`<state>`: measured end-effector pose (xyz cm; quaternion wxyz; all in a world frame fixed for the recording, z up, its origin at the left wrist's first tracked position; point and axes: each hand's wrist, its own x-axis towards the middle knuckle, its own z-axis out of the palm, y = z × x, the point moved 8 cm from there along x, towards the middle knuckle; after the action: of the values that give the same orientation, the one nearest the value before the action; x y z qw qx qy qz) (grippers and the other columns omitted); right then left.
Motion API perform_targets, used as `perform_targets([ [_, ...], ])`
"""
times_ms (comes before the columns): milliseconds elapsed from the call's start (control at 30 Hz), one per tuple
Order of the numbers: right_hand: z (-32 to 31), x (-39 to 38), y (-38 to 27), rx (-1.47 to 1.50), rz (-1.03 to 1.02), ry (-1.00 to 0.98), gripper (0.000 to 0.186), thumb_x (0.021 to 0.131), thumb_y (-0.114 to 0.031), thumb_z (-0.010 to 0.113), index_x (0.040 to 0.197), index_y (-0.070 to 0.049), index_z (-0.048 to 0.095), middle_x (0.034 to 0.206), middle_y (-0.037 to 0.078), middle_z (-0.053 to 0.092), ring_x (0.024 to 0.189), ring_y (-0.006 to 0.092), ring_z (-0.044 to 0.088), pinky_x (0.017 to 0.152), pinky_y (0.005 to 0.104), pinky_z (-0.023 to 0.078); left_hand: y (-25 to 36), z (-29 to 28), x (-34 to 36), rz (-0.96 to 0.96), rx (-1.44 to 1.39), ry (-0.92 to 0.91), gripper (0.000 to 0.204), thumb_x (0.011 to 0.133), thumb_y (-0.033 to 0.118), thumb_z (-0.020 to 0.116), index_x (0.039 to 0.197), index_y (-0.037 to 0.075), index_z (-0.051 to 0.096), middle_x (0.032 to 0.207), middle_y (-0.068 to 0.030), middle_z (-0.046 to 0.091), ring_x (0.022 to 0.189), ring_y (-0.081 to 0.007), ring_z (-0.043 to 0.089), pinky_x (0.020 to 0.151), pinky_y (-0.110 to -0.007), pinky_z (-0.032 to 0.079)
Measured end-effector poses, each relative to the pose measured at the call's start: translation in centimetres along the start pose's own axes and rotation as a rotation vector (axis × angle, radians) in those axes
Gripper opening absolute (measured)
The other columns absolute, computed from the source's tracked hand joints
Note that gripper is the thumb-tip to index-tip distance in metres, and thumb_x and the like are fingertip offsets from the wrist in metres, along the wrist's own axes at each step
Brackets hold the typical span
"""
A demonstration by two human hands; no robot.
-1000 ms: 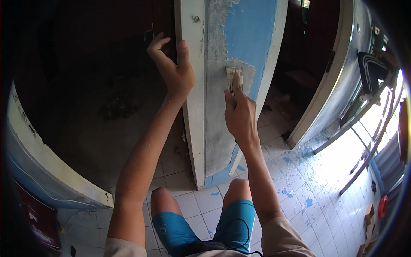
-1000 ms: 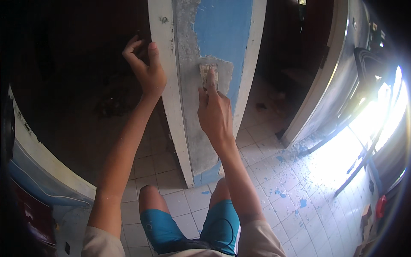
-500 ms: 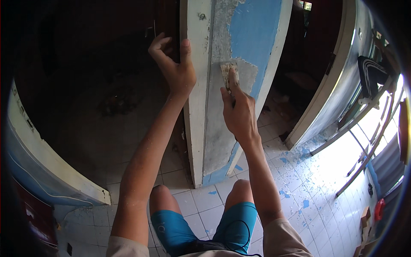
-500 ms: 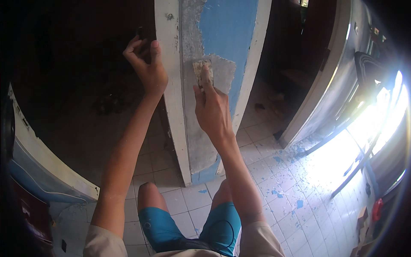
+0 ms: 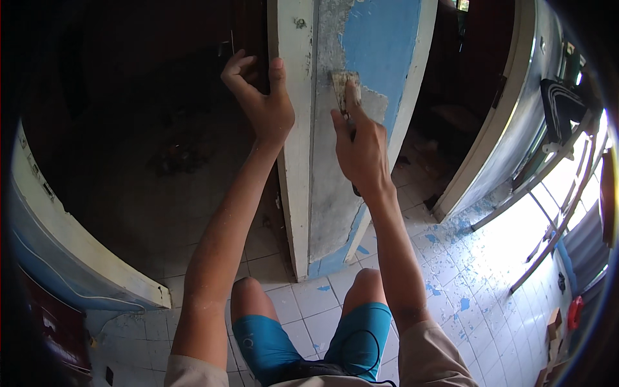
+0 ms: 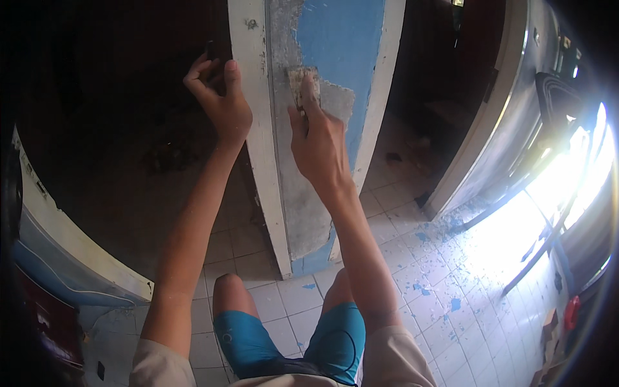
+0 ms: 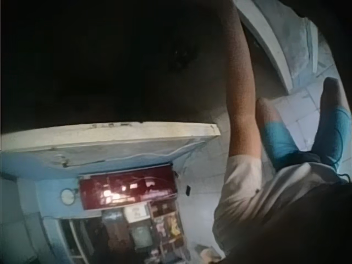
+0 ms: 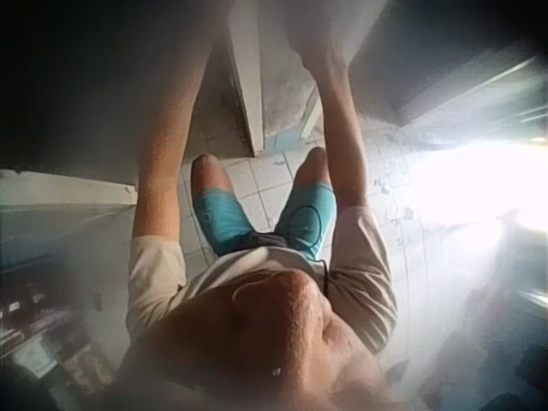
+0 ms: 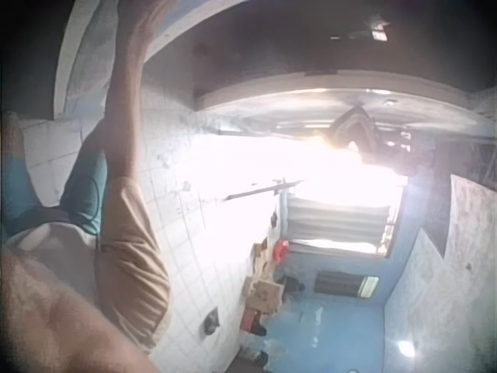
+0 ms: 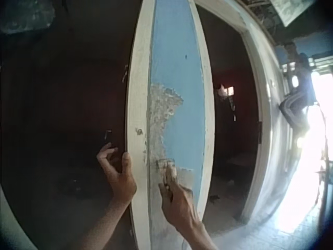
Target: The person scrapes old paint from a wall surface using a metal scraper tool, handling the tool with one hand while the other hand rests on the wall frame.
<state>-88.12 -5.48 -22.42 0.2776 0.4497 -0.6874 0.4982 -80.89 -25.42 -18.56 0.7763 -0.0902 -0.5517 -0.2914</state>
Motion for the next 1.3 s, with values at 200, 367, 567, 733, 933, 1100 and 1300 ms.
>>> perform_targets([
  [200, 0.0, 0.2, 0.0, 0.025, 0.046, -0.021, 0.055, 0.104, -0.008, 0.065, 0.155, 0.003, 0.05, 0.074, 0.027, 0.062, 0.059, 0.0284, 0.064, 0.06, 0.0378, 0.05, 0.6, 0.2, -0.1, 0.015, 0.031, -0.016, 0.049, 0.106, 0.032, 0.069, 0.135, 0.003, 0.042, 0.147, -0.0169, 0.043, 0.119, -0.0235, 0.055, 0.103, -0.041, 0.047],
  [367, 0.4, -0.8, 0.0, 0.026, 0.122, -0.065, 0.054, 0.105, -0.01, 0.063, 0.156, 0.003, 0.049, 0.072, 0.029, 0.061, 0.059, 0.0259, 0.064, 0.062, 0.0386, 0.05, 0.6, 0.1, 0.0, 0.001, 0.014, 0.01, 0.052, 0.105, 0.036, 0.07, 0.134, 0.002, 0.043, 0.145, -0.0186, 0.044, 0.118, -0.0236, 0.053, 0.102, -0.04, 0.045],
  [567, 0.7, -1.0, -0.1, 0.055, 0.248, -0.131, 0.057, 0.104, -0.009, 0.064, 0.158, 0.001, 0.048, 0.073, 0.028, 0.062, 0.057, 0.0246, 0.062, 0.062, 0.0368, 0.05, 0.4, -0.5, -0.1, 0.008, 0.021, 0.021, 0.053, 0.104, 0.036, 0.072, 0.133, 0.003, 0.043, 0.145, -0.0184, 0.045, 0.12, -0.0235, 0.053, 0.102, -0.04, 0.045],
  [733, 0.9, -1.3, 0.3, 0.057, 0.064, -0.077, 0.059, 0.103, -0.009, 0.065, 0.159, 0.0, 0.047, 0.074, 0.028, 0.064, 0.056, 0.0241, 0.059, 0.063, 0.036, 0.051, 0.3, 0.2, -0.5, -0.051, -0.062, 0.043, 0.055, 0.103, 0.039, 0.074, 0.132, 0.002, 0.045, 0.143, -0.0192, 0.045, 0.122, -0.0258, 0.05, 0.102, -0.041, 0.042],
  [933, 1.0, -2.1, 0.4, 0.133, 0.034, -0.018, 0.057, 0.103, -0.01, 0.066, 0.157, -0.001, 0.05, 0.073, 0.027, 0.064, 0.057, 0.0205, 0.059, 0.061, 0.0351, 0.049, 0.3, -0.4, 0.0, -0.005, 0.0, 0.076, 0.058, 0.101, 0.042, 0.075, 0.13, 0.002, 0.045, 0.142, -0.0184, 0.045, 0.122, -0.0265, 0.05, 0.104, -0.042, 0.041],
  [1100, 0.4, 0.0, 0.0, 0.091, 0.204, -0.076, 0.057, 0.106, -0.018, 0.066, 0.159, -0.005, 0.05, 0.067, 0.016, 0.061, 0.058, 0.0139, 0.051, 0.06, 0.0365, 0.046, 0.7, -0.8, 0.1, 0.02, 0.07, 0.038, 0.053, 0.104, 0.034, 0.073, 0.132, 0.003, 0.041, 0.149, -0.0183, 0.043, 0.12, -0.0245, 0.055, 0.105, -0.042, 0.045],
  [1300, 0.3, -0.7, 0.9, 0.116, 0.117, -0.04, 0.056, 0.106, -0.02, 0.066, 0.159, -0.005, 0.05, 0.065, 0.013, 0.058, 0.059, 0.0129, 0.05, 0.06, 0.0358, 0.046, 0.9, -0.2, -0.3, 0.006, 0.068, 0.03, 0.052, 0.103, 0.034, 0.074, 0.131, 0.004, 0.042, 0.149, -0.0185, 0.043, 0.121, -0.0241, 0.055, 0.105, -0.042, 0.046],
])
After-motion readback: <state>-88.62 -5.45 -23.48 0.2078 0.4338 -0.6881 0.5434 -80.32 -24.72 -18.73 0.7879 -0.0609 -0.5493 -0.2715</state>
